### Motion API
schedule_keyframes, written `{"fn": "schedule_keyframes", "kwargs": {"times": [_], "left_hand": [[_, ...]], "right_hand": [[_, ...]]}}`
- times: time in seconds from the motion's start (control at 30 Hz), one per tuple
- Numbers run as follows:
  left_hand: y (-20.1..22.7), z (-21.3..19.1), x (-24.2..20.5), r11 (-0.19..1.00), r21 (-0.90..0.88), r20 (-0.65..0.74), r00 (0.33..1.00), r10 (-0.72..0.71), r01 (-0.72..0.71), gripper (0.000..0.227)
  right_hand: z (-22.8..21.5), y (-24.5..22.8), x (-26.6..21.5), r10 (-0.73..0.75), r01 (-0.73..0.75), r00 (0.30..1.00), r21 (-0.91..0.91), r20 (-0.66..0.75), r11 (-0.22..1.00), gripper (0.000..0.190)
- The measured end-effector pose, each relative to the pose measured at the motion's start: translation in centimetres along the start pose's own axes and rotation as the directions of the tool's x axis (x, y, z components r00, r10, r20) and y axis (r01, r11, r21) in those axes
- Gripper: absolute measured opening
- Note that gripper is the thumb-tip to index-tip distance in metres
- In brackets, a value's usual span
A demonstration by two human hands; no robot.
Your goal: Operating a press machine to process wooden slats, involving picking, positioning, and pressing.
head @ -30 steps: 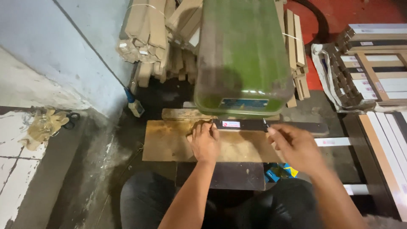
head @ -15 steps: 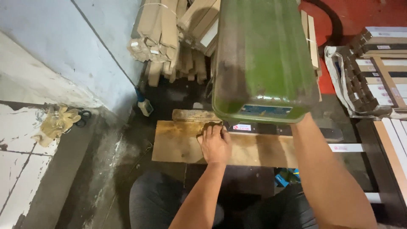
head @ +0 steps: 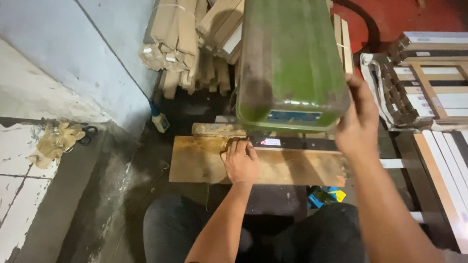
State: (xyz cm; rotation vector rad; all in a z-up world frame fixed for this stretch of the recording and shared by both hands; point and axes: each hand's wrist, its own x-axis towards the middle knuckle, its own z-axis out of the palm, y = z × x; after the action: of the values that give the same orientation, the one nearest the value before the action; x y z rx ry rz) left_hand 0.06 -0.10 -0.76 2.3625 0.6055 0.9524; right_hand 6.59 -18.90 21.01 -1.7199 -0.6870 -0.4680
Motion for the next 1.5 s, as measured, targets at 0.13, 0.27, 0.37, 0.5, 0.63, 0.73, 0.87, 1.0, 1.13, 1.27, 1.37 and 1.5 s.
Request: {"fn": "schedule_keyframes", "kwargs": {"times": [0.13, 0.27, 0.37, 0.5, 0.63, 0.73, 0.87, 1.0, 1.13, 1.27, 1.37, 1.5], "left_hand": [[0.1, -0.2, 0.4, 1.000, 0.012, 0.013, 1.000, 0.015, -0.015, 0.014], [-0.3, -0.2, 0.0, 1.000, 0.008, 0.013, 1.000, 0.015, -0.015, 0.013], [-0.5, 0.2, 0.1, 1.000, -0.021, 0.017, 1.000, 0.018, -0.017, 0.013], [-0.4, -0.1, 0.0, 0.998, -0.060, 0.018, 1.000, 0.005, -0.004, 0.014], [-0.3, -0.3, 0.1, 0.998, -0.066, 0.023, 1.000, -0.006, 0.007, 0.014], [0.0, -0.6, 0.3, 0.995, -0.096, -0.004, 1.000, 0.012, -0.012, 0.016], [-0.9, 0.4, 0.0, 0.996, -0.083, -0.022, 1.000, 0.017, -0.019, 0.021], [-0.5, 0.4, 0.0, 0.998, 0.002, -0.077, 0.995, 0.059, -0.059, 0.019], [-1.0, 1.1, -0.3, 0.999, 0.017, -0.035, 0.998, 0.042, -0.042, 0.020], [-1.7, 2.5, -0.4, 0.996, 0.083, -0.059, 0.997, 0.046, -0.041, 0.020], [-1.7, 2.7, -0.7, 0.993, 0.116, -0.058, 0.997, 0.045, -0.038, 0.023], [-1.6, 2.3, -0.6, 0.991, 0.129, -0.015, 0.999, 0.041, -0.039, 0.021]], "right_hand": [[-0.1, -0.8, -4.7, -0.043, 0.039, 0.998, -0.120, -0.038, 0.992, 0.028], [0.4, 1.6, -9.1, -0.059, 0.036, 0.994, -0.230, -0.091, 0.972, 0.026], [0.8, -0.2, -9.5, -0.042, 0.016, 0.994, -0.252, -0.098, 0.968, 0.026], [1.1, -0.8, -9.4, -0.048, 0.014, 0.992, -0.279, -0.116, 0.960, 0.025], [1.1, -0.8, -9.5, -0.061, 0.026, 0.992, -0.302, -0.107, 0.953, 0.026], [1.1, -1.0, -9.4, -0.076, 0.040, 0.991, -0.300, -0.109, 0.953, 0.025], [1.2, -1.2, -9.3, -0.087, 0.046, 0.989, -0.316, -0.116, 0.948, 0.025], [1.3, -0.7, -9.0, -0.126, 0.073, 0.983, -0.344, -0.133, 0.936, 0.022], [0.3, 1.2, -7.1, -0.205, 0.142, 0.968, -0.357, -0.146, 0.923, 0.017], [-0.4, 0.2, -4.1, -0.253, 0.187, 0.961, -0.409, -0.112, 0.893, 0.015], [-0.8, -0.5, -2.0, -0.232, 0.173, 0.964, -0.354, -0.129, 0.919, 0.013], [0.1, 0.6, 1.3, -0.326, 0.247, 0.935, -0.399, -0.142, 0.883, 0.009]]}}
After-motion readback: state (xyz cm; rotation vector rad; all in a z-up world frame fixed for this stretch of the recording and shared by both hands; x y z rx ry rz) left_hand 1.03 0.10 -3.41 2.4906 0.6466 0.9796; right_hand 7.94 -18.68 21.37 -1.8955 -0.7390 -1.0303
